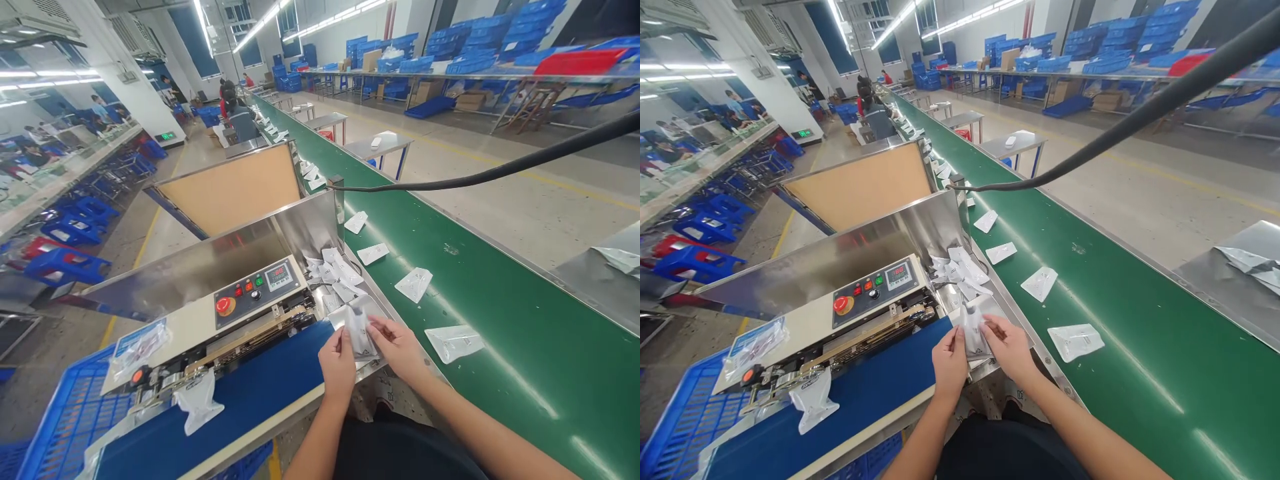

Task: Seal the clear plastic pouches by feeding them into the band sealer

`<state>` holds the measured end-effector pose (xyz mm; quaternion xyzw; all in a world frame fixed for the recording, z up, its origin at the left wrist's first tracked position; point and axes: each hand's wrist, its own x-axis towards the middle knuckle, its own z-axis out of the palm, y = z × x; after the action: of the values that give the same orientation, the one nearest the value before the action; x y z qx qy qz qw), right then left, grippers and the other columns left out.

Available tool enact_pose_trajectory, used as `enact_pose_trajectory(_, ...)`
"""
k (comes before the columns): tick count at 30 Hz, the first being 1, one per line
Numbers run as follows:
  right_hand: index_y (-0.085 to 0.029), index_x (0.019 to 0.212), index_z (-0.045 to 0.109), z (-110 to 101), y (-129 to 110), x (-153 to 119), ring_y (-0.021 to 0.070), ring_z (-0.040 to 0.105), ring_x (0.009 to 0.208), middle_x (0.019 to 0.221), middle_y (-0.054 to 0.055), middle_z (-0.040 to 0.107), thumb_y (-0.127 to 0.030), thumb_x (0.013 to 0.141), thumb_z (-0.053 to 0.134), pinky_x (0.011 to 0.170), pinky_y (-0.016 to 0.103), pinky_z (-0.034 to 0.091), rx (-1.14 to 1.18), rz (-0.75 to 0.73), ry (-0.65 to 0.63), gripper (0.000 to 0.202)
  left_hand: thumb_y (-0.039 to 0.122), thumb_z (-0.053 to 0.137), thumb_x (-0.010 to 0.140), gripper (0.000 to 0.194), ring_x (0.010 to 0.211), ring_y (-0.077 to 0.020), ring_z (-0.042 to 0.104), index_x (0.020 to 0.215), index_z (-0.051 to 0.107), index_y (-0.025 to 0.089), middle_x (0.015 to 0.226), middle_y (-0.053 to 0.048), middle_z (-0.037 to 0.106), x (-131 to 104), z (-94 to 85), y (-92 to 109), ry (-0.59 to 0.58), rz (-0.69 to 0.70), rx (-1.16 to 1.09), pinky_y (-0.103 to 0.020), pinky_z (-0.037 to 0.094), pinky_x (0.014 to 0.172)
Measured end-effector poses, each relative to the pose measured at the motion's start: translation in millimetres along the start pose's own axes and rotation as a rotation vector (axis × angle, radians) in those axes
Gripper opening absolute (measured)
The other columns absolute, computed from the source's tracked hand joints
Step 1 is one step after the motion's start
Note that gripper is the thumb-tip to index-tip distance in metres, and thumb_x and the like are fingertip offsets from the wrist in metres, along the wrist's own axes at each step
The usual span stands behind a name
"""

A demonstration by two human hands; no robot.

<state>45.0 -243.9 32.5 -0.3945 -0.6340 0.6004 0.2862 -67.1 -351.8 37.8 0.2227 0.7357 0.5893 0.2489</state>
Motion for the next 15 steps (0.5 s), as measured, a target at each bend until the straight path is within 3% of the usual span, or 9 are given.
enact_pose_trajectory(3, -0.014, 0.098, 0.083, 12, 11, 18, 0.0247, 0.071, 0.071, 0.082, 0.011, 0.080, -0.070, 0.080, 0.076, 0.066, 0.034, 0.057, -0.007, 0.105, -0.039, 0.059, 0.057, 0.070, 0.093, 0.046, 0.074, -0.0253, 0.070, 0.088, 0.087, 0.016, 0.079, -0.008, 0.080, 9, -12.9, -13, 0.051, -0.035, 0.014, -0.029, 0.053, 0.067)
enact_pose_trajectory(8, -0.016, 0.081, 0.079, 34, 22, 50, 0.0245, 0.070, 0.068, 0.078, 0.009, 0.079, -0.062, 0.075, 0.076, 0.059, 0.032, 0.054, -0.014, 0.227, 0.057, 0.046, 0.047, 0.078, 0.077, 0.035, 0.080, -0.0282, 0.074, 0.084, 0.087, 0.013, 0.084, -0.010, 0.082, 34, -15.0, -38, 0.336, -0.310, -0.190, -0.033, 0.056, 0.072)
enact_pose_trajectory(11, -0.017, 0.078, 0.079, 52, 22, 61, 0.0242, 0.071, 0.069, 0.077, 0.008, 0.079, -0.055, 0.075, 0.074, 0.059, 0.030, 0.052, -0.040, 0.226, 0.046, 0.039, 0.047, 0.079, 0.075, 0.037, 0.075, -0.0260, 0.073, 0.085, 0.086, 0.012, 0.080, -0.008, 0.080, 45, -22.1, -48, 0.388, -0.339, -0.243, -0.034, 0.056, 0.070)
enact_pose_trajectory(15, -0.018, 0.073, 0.078, 86, 18, 70, 0.0216, 0.069, 0.067, 0.072, 0.006, 0.077, -0.049, 0.075, 0.074, 0.058, 0.027, 0.049, -0.113, 0.243, -0.015, 0.032, 0.048, 0.081, 0.074, 0.037, 0.077, -0.0256, 0.073, 0.083, 0.084, 0.012, 0.076, -0.005, 0.078, 48, -45.0, -56, 0.471, -0.350, -0.261, -0.034, 0.057, 0.072)
